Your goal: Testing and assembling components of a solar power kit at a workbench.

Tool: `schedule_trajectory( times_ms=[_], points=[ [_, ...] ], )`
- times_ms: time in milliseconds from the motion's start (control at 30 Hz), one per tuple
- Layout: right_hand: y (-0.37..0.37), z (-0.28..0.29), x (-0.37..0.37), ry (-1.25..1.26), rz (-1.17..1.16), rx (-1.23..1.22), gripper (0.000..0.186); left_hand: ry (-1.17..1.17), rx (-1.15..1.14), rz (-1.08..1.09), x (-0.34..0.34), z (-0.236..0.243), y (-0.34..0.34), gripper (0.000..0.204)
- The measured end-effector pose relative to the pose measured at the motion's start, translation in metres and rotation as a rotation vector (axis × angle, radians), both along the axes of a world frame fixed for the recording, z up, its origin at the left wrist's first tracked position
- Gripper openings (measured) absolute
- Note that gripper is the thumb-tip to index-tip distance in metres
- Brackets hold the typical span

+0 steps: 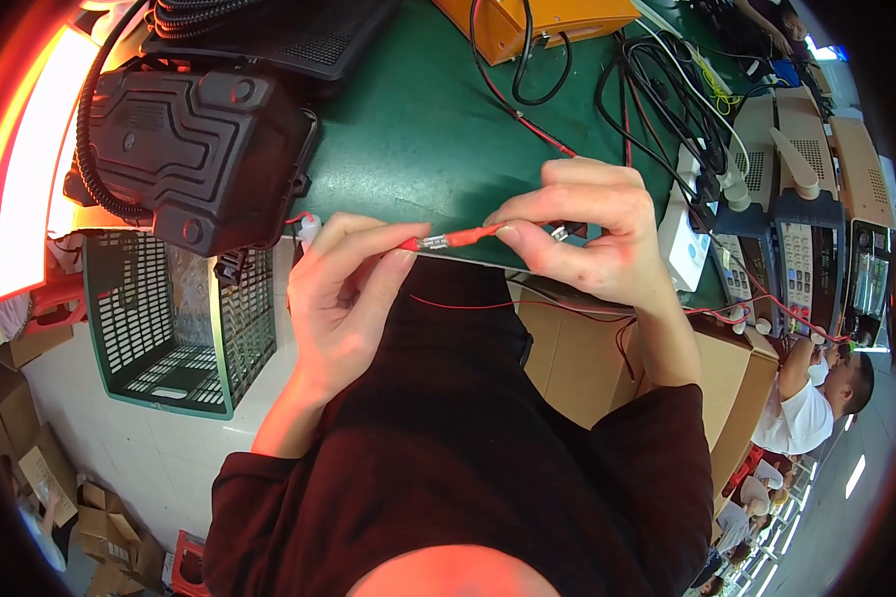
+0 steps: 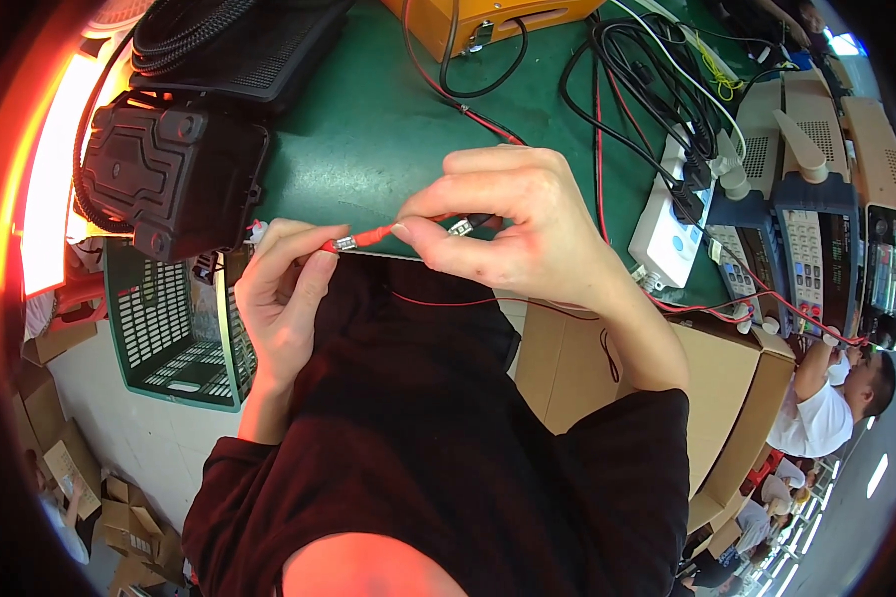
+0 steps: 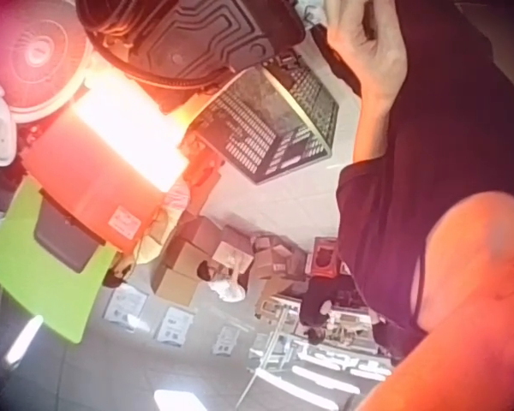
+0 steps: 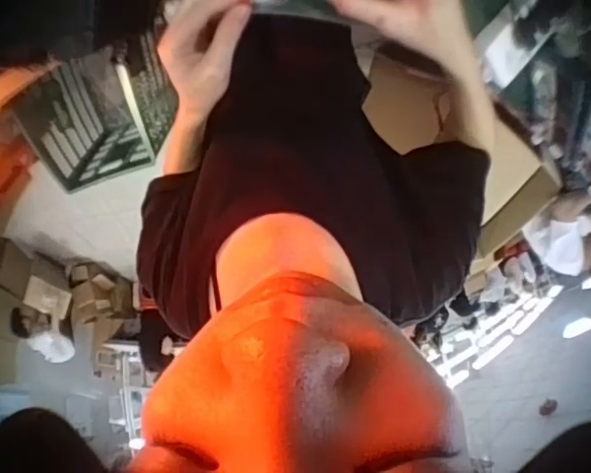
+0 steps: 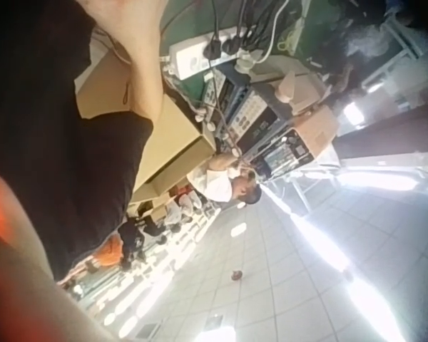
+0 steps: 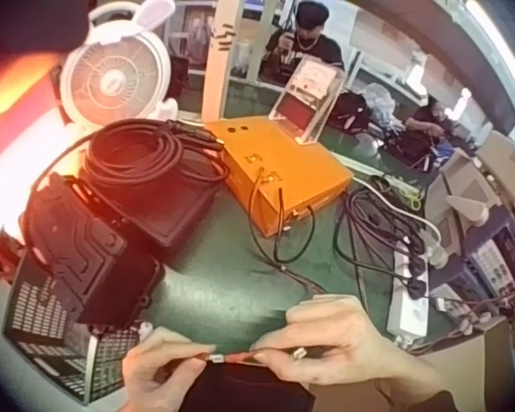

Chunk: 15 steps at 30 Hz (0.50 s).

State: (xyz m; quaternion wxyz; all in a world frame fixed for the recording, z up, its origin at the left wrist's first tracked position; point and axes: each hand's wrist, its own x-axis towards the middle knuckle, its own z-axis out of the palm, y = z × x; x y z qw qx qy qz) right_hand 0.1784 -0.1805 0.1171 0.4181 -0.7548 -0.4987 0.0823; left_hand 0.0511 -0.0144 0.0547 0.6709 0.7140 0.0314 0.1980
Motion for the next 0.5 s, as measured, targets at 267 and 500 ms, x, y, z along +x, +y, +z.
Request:
schedule_trajectory(
  times_ms=[267, 500],
  points=[
    [-0.0019, 0.002, -0.0005, 0.01, -0.018, 0.004, 0.012, -0.001, -0.016, -0.003, 0.0009, 0.0013, -0.0024, 0.018],
    [-0.0033, -0.0008, -0.0001, 0.016, -0.017, -0.005, 0.012, 0.001, -0.047, -0.02, 0.0013, 0.0009, -0.0033, 0.018]
  ],
)
